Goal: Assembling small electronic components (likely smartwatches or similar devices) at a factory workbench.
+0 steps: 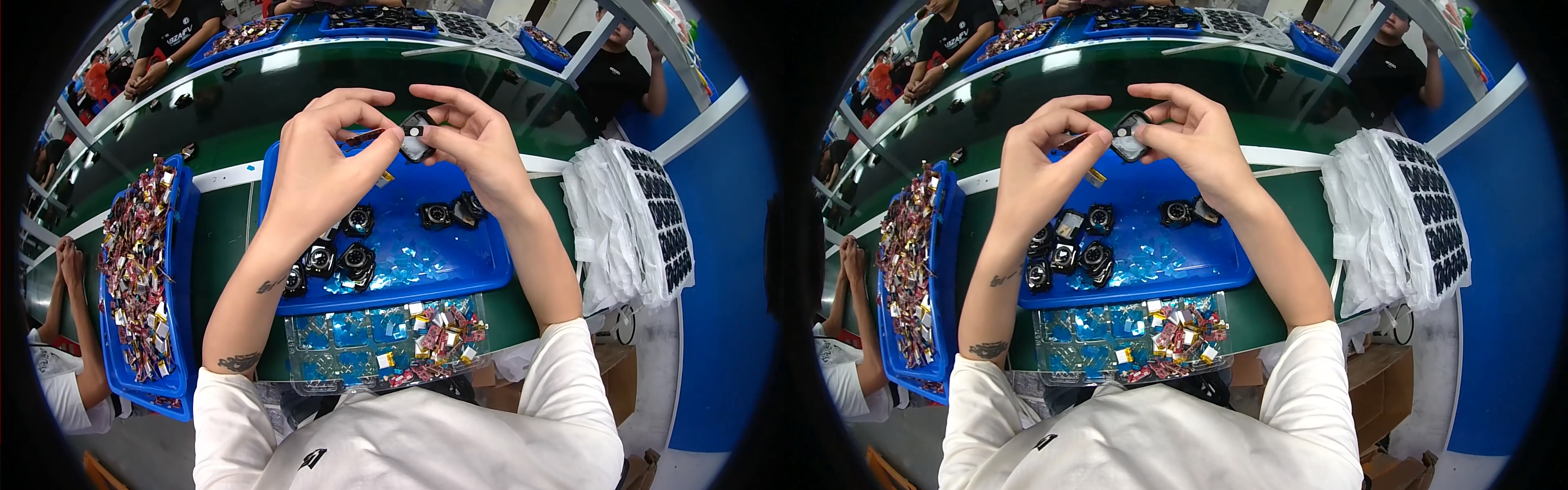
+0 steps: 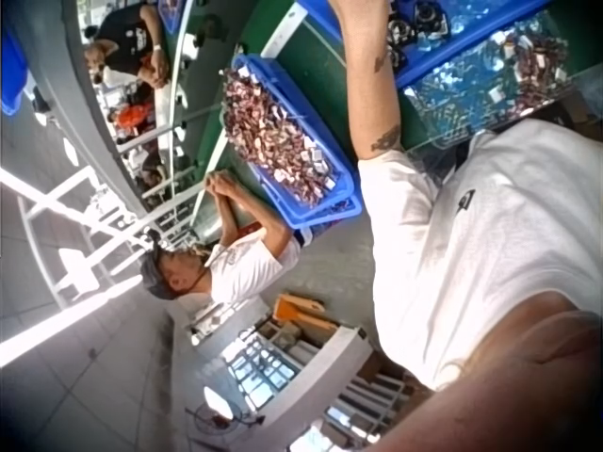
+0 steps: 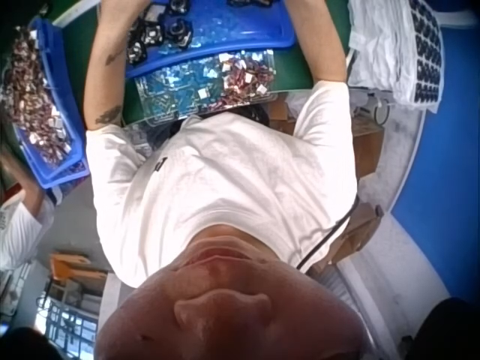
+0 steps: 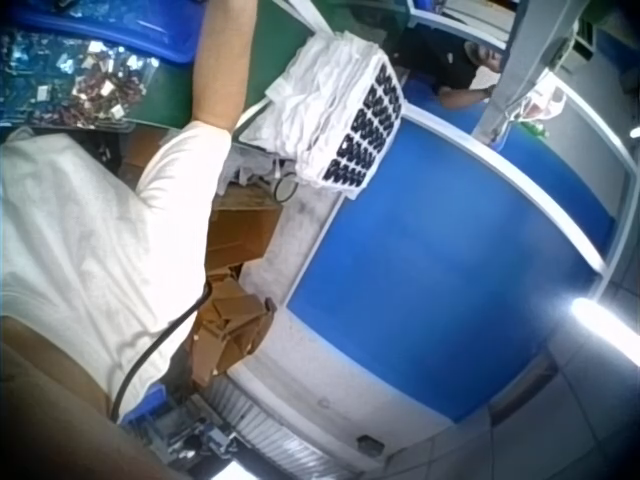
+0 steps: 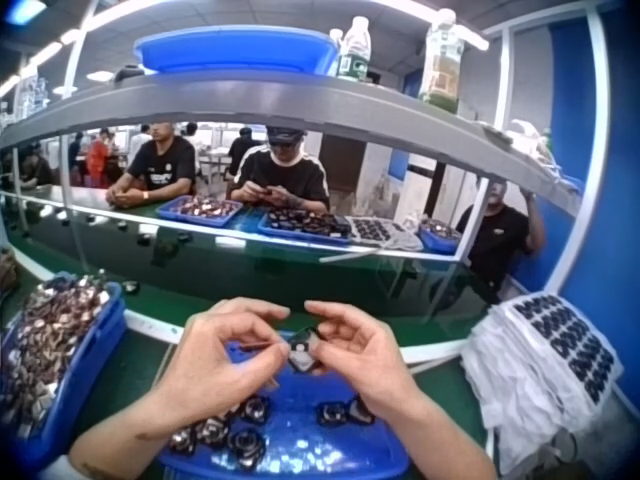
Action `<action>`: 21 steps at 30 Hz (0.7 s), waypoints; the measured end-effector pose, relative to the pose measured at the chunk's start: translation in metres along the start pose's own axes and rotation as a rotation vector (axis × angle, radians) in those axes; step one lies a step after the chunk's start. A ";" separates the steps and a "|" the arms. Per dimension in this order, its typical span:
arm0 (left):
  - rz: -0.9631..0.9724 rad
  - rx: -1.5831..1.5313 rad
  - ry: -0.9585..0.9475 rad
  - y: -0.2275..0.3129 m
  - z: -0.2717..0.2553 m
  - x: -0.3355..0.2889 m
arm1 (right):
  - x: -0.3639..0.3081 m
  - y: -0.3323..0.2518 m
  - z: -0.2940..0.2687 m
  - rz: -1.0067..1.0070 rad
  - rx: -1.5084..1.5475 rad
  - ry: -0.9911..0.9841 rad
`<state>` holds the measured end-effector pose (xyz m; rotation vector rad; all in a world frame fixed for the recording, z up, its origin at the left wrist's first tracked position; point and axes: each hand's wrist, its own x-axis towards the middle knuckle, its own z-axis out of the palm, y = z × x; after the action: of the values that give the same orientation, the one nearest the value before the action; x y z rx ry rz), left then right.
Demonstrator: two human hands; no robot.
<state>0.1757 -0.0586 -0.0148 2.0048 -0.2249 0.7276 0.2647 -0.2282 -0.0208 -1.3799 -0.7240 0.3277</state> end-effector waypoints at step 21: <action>-0.058 0.052 0.110 -0.002 0.006 -0.004 | -0.010 0.002 0.022 -0.153 -0.060 -0.020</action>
<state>0.1756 -0.0628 -0.0210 2.0050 -0.0842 0.8111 0.2443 -0.2169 -0.0250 -1.3705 -0.8565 0.2002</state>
